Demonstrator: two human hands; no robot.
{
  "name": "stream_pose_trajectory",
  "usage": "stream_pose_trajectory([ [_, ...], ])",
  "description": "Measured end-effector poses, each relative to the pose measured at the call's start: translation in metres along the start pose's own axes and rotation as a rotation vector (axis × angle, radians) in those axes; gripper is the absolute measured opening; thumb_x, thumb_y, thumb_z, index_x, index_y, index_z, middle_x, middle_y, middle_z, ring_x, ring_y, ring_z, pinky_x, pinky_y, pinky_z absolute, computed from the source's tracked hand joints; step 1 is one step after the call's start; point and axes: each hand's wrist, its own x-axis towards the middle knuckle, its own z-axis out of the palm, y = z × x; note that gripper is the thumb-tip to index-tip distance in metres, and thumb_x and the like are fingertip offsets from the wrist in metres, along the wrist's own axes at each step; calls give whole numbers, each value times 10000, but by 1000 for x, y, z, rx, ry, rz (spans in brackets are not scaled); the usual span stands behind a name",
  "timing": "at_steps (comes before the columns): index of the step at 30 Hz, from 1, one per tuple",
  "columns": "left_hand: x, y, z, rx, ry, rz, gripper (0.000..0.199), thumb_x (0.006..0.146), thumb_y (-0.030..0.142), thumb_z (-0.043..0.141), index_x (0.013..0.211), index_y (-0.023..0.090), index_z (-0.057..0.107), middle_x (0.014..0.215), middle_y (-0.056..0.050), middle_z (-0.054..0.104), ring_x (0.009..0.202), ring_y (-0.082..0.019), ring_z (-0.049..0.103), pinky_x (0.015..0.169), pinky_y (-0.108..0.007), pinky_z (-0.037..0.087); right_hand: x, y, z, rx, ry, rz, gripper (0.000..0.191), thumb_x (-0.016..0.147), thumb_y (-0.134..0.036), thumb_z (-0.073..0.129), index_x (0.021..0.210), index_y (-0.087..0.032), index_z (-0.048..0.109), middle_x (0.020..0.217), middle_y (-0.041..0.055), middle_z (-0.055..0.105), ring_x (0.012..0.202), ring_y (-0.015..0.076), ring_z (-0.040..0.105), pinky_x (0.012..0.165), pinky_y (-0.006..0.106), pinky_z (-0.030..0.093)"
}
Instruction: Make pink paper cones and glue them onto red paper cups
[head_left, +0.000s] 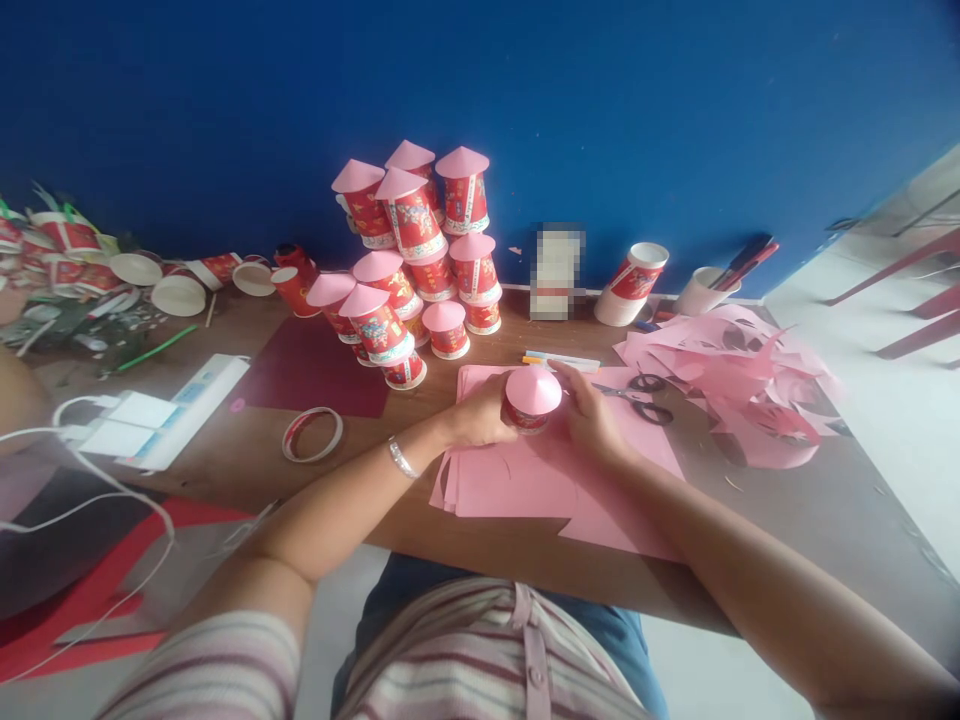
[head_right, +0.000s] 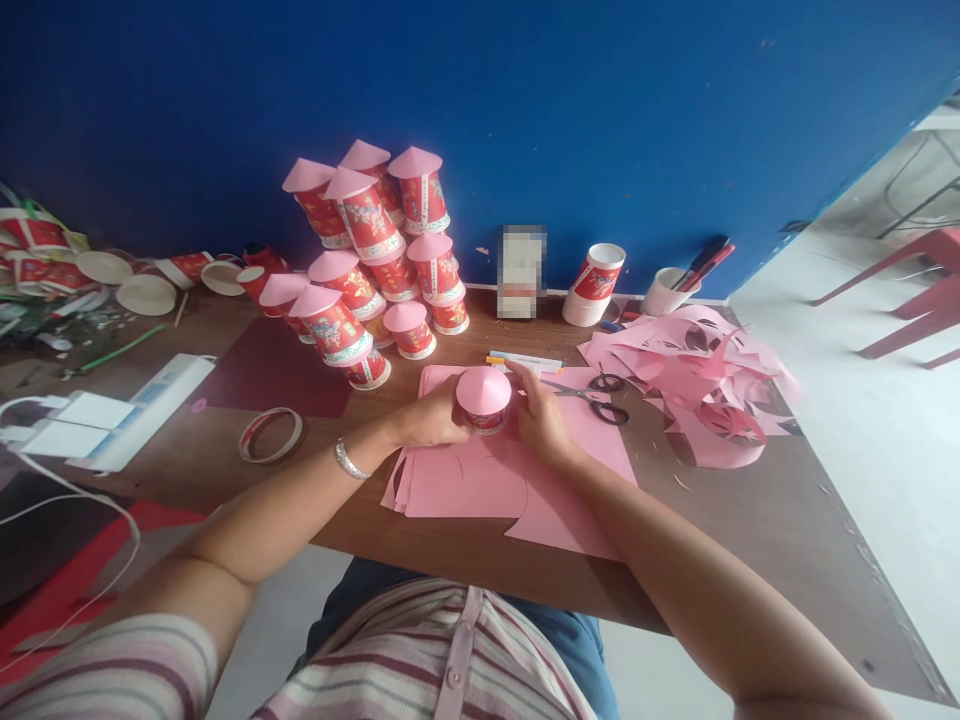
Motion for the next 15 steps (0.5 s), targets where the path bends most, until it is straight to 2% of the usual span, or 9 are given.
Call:
stream_pose_trajectory([
  [2,-1,0,1,-42,-81,-6,605,692,212,886,1268,184,706,1262,-147,753,1190,-329,699,1024,-475,586,-1,-2,0,-4,-14,-8,486,899,-229,616,1385,-224,612,1252,130,775,1154,365,723,981,563,587],
  [5,-2,3,1,-98,-70,-51,548,761,288,869,1264,169,684,1260,-147,756,1148,-317,717,988,-465,603,-1,-4,1,-10,10,-39,460,902,-201,579,1357,-239,636,1311,121,760,1185,338,715,993,551,589],
  [10,-3,8,1,-83,63,-82,422,787,428,867,1092,172,725,1080,-109,803,1028,-300,749,944,-458,621,-1,-3,4,-35,-16,-99,434,889,-224,599,1320,-240,649,1281,118,759,1090,297,737,930,503,628],
  [15,-2,2,0,2,228,-62,542,786,444,872,1218,162,705,1198,-151,771,1120,-306,724,1009,-470,592,-1,1,4,-122,7,-189,428,890,-280,642,1316,-247,634,1319,127,730,1125,305,717,947,525,622],
])
